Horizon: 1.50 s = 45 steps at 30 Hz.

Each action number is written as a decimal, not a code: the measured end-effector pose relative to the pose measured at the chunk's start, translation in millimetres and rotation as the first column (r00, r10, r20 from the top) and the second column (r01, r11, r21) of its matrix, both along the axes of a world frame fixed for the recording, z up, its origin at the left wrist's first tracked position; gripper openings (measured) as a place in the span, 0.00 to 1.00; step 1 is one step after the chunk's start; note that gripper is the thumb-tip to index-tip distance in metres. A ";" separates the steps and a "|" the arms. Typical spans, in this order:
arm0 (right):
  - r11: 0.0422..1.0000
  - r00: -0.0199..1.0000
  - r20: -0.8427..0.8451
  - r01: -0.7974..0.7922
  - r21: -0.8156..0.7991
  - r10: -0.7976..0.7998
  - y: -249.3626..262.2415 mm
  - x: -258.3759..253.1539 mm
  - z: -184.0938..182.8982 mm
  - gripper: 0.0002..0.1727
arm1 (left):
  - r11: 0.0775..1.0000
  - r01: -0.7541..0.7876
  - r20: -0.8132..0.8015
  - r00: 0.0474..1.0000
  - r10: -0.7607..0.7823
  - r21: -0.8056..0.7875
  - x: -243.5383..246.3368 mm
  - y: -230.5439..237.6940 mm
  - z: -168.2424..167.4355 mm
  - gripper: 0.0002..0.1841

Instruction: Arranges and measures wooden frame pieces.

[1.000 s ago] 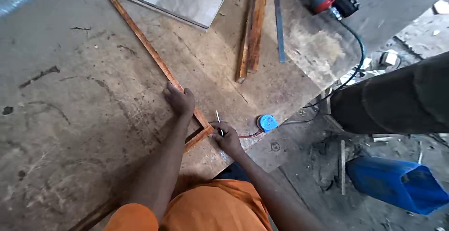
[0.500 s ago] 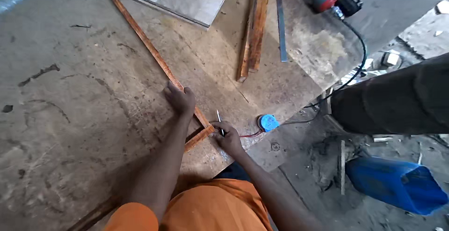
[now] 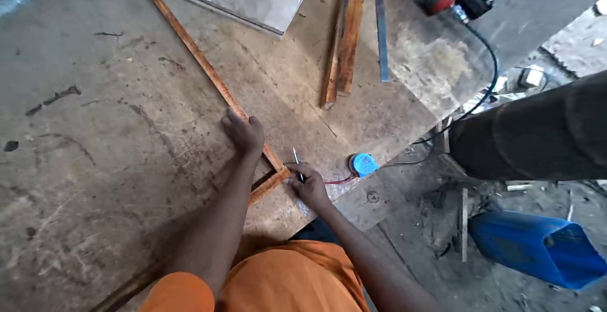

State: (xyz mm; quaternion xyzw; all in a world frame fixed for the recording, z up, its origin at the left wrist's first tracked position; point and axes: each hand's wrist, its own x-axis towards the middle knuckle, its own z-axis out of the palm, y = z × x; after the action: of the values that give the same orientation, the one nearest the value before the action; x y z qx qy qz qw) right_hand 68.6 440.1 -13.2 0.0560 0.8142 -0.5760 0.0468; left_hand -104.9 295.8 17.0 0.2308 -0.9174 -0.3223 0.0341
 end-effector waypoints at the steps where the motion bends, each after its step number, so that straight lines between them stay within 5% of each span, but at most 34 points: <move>1: 1.000 1.000 -0.002 0.003 -0.003 -0.003 -0.2 -0.1 0.1 0.20 | 1.000 -0.003 0.002 1.000 0.003 -0.004 -0.2 0.4 0.0 0.39; 24: 0.999 0.999 -0.016 -0.040 0.009 0.040 1.5 0.1 -0.7 0.22 | 1.000 -0.007 0.012 1.000 0.006 0.017 -0.3 -1.5 0.2 0.40; 27: 0.988 0.993 0.018 -0.117 0.105 0.116 14.0 2.8 22.3 0.27 | 0.995 -0.001 0.039 0.999 -0.002 0.098 -0.8 -7.2 3.1 0.44; 30: 0.944 0.996 -0.078 0.060 0.323 -0.037 43.1 19.1 50.9 0.21 | 0.969 0.057 0.061 0.995 -0.074 0.242 2.7 -26.7 10.8 0.47; 34: 0.745 0.913 -0.148 0.398 0.535 -0.381 92.8 38.3 53.0 0.28 | 0.935 0.196 0.017 0.977 -0.210 0.296 33.1 -59.4 25.4 0.39; 37: 0.669 0.884 0.007 0.348 0.657 -0.467 106.7 36.7 47.7 0.42 | 0.886 0.348 0.017 0.929 -0.370 0.307 71.0 -80.3 37.5 0.31; 40: 0.616 0.894 0.093 0.223 0.756 -0.438 102.6 25.6 37.8 0.43 | 0.848 0.452 -0.027 0.886 -0.463 0.277 119.1 -91.9 37.0 0.26; 43: 0.642 0.917 0.102 0.186 0.743 -0.384 103.4 12.3 40.8 0.38 | 0.818 0.502 -0.061 0.860 -0.507 0.280 152.2 -99.0 34.7 0.23; 45: 0.786 0.912 0.125 0.261 0.560 -0.392 107.0 10.5 43.2 0.35 | 0.780 0.507 -0.034 0.845 -0.534 0.366 168.2 -102.0 39.0 0.22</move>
State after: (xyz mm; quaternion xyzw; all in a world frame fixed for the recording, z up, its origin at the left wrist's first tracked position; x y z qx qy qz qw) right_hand 79.0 547.0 30.0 0.2751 0.9076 -0.3162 0.0242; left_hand 63.3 193.8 56.0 -0.0178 -0.8706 -0.4735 -0.1322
